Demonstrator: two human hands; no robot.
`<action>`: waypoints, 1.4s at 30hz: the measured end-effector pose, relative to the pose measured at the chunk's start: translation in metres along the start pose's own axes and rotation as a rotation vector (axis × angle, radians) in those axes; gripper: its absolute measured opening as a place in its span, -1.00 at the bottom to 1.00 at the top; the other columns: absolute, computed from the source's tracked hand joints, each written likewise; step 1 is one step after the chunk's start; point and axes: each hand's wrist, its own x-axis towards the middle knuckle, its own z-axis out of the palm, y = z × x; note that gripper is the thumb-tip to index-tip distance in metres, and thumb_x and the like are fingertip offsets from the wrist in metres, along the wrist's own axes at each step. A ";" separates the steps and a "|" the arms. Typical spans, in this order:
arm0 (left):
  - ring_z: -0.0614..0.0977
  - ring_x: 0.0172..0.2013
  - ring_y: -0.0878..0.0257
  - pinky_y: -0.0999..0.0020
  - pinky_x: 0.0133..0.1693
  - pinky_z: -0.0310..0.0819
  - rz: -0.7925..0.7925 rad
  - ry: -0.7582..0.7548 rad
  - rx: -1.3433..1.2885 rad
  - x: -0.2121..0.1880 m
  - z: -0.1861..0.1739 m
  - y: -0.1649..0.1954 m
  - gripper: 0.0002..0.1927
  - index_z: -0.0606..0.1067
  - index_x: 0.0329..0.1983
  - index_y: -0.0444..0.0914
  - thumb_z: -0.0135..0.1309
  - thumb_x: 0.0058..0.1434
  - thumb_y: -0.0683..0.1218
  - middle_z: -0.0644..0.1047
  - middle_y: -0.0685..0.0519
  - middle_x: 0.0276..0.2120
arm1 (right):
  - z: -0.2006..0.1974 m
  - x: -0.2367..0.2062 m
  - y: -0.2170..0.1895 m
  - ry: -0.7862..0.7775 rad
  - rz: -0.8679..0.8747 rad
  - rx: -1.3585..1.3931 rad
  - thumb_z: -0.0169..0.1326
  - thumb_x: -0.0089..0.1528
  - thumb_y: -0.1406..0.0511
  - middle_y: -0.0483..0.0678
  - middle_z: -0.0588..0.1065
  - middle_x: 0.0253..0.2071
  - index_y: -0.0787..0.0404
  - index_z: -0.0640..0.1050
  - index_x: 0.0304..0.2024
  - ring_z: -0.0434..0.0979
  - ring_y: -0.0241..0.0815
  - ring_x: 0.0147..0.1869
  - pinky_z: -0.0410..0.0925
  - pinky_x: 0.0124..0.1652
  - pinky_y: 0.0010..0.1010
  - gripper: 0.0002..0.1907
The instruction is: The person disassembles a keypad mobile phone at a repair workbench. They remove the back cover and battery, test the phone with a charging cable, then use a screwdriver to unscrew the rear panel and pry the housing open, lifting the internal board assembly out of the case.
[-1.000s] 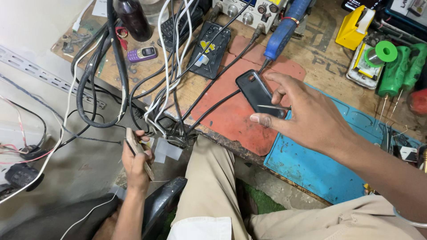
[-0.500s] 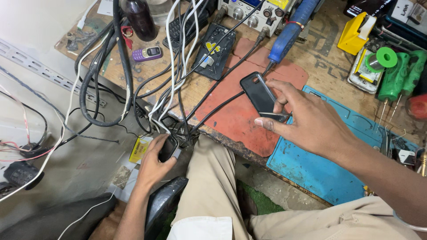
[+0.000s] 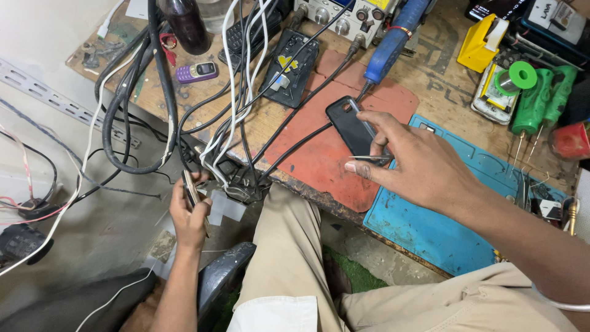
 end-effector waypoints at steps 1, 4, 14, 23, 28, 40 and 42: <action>0.51 0.01 0.25 0.38 -0.01 0.47 0.061 0.010 0.095 -0.002 0.002 -0.001 -0.38 0.35 0.23 -0.38 0.07 0.03 -0.21 0.43 -0.12 0.09 | -0.001 0.000 0.000 0.002 0.006 0.011 0.30 0.03 -0.03 -0.08 0.56 -0.42 0.07 0.37 0.28 0.61 -0.10 -0.33 0.45 -0.31 -0.18 -0.17; 0.57 0.12 0.09 0.26 0.22 0.40 0.250 -0.138 0.404 -0.011 0.000 0.000 -0.40 0.48 0.14 -0.39 0.06 -0.07 -0.19 0.51 -0.12 0.12 | -0.003 -0.002 -0.001 0.010 -0.005 -0.020 0.30 0.05 -0.03 -0.08 0.56 -0.40 0.08 0.37 0.28 0.60 -0.08 -0.32 0.44 -0.29 -0.19 -0.18; 0.54 0.17 -0.08 0.15 0.15 0.40 0.126 -0.256 0.727 -0.013 0.021 0.001 -0.26 0.49 0.22 -0.38 0.17 -0.13 -0.06 0.46 -0.15 0.24 | -0.006 -0.006 -0.005 -0.057 0.024 -0.001 0.24 0.07 -0.09 -0.05 0.57 -0.37 0.06 0.33 0.34 0.61 -0.04 -0.31 0.43 -0.29 -0.15 -0.14; 0.51 0.13 -0.19 0.02 0.05 0.43 0.049 -0.227 0.962 -0.017 0.029 -0.003 -0.16 0.42 0.29 -0.37 0.27 -0.09 0.03 0.34 -0.15 0.33 | 0.001 -0.009 -0.010 -0.132 0.027 -0.055 0.24 0.09 -0.07 -0.05 0.58 -0.29 0.01 0.34 0.30 0.61 0.05 -0.24 0.44 -0.28 -0.07 -0.21; 0.56 0.07 -0.12 0.11 0.04 0.47 0.226 -0.149 0.841 -0.031 0.008 0.004 -0.19 0.43 0.31 -0.34 0.20 -0.09 -0.04 0.41 -0.20 0.20 | 0.001 -0.023 -0.015 -0.124 -0.054 -0.023 0.28 0.05 0.05 -0.03 0.58 -0.31 0.03 0.40 0.29 0.61 0.06 -0.25 0.45 -0.29 -0.07 -0.23; 0.46 -0.31 0.02 0.23 -0.31 0.38 -0.286 -0.280 -1.249 -0.052 0.041 0.089 -0.18 0.32 0.39 -0.47 0.07 0.03 -0.05 0.38 -0.26 0.04 | 0.063 -0.043 -0.051 -0.205 -0.528 0.503 0.08 0.36 0.11 0.23 0.53 0.06 0.34 0.27 0.37 0.58 0.19 0.04 0.41 -0.06 -0.09 -0.35; 0.46 -0.28 0.05 0.28 -0.27 0.38 -0.256 -0.268 -1.301 -0.050 0.051 0.088 -0.27 0.31 0.35 -0.46 0.03 0.12 -0.03 0.38 -0.23 -0.01 | 0.066 -0.046 -0.053 -0.485 -0.402 0.604 0.03 0.32 0.09 0.19 0.54 0.03 0.25 0.18 0.43 0.60 0.14 0.02 0.41 -0.02 -0.11 -0.29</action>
